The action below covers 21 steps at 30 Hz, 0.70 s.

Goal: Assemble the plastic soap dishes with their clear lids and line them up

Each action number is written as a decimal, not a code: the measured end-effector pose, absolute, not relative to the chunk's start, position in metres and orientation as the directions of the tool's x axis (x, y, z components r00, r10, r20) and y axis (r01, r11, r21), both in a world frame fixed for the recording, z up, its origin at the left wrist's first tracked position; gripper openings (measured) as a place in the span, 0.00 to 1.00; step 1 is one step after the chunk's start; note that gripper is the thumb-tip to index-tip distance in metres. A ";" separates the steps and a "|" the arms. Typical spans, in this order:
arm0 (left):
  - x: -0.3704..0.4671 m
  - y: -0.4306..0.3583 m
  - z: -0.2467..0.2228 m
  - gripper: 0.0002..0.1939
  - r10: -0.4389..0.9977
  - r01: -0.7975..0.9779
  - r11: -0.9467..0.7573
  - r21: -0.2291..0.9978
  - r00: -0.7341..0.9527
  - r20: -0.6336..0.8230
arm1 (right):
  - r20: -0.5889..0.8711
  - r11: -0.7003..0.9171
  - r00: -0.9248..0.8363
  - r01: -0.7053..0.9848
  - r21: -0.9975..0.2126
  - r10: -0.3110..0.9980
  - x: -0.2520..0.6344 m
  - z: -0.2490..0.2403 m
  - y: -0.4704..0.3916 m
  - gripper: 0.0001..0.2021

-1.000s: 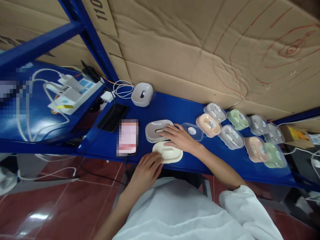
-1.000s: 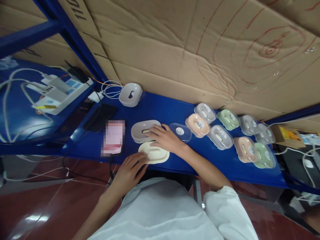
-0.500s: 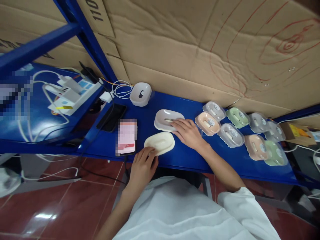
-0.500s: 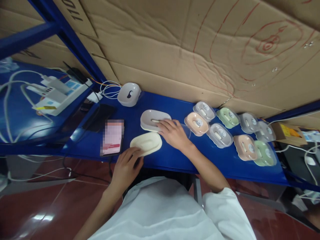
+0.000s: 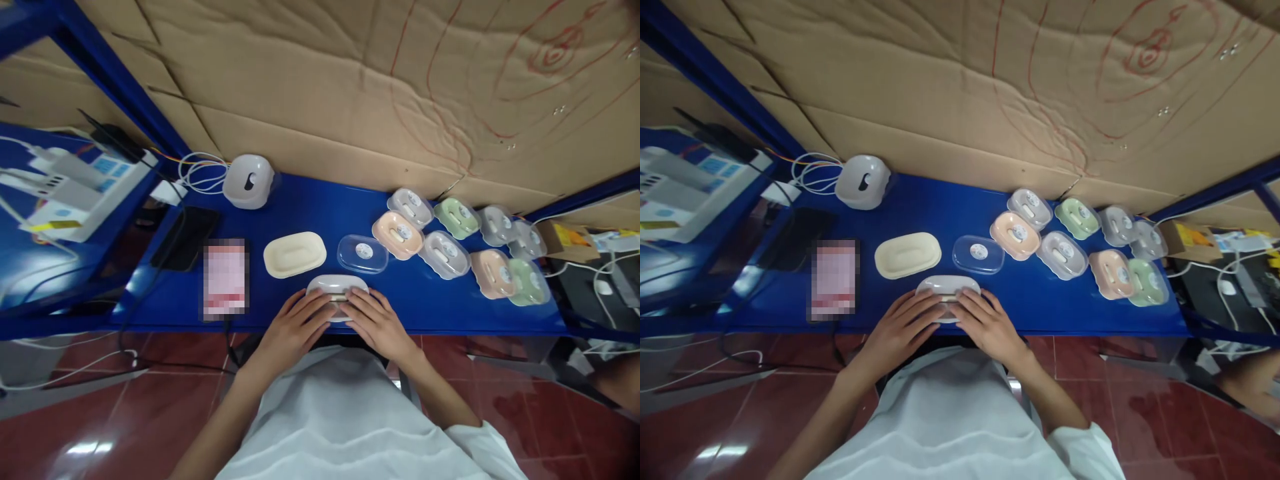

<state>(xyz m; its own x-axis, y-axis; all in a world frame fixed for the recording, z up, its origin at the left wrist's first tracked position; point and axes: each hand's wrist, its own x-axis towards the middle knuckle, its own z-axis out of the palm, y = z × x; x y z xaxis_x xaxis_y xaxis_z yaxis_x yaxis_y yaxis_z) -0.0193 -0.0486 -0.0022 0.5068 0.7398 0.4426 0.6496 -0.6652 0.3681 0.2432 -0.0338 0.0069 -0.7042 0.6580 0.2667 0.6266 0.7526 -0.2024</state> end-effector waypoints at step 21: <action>-0.027 -0.055 -0.007 0.42 0.902 0.651 -0.418 0.634 0.213 0.376 | 0.336 0.635 -0.539 0.641 -0.431 0.772 0.256 0.029 -0.012 0.23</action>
<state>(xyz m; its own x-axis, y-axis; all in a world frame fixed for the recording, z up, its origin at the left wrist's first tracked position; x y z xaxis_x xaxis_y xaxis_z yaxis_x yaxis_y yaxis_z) -0.0271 -0.0546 -0.0073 0.2129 0.9020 0.3757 0.6506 -0.4177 0.6342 0.2563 -0.0117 0.0290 -0.5390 0.7723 0.3362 0.6409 0.6351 -0.4311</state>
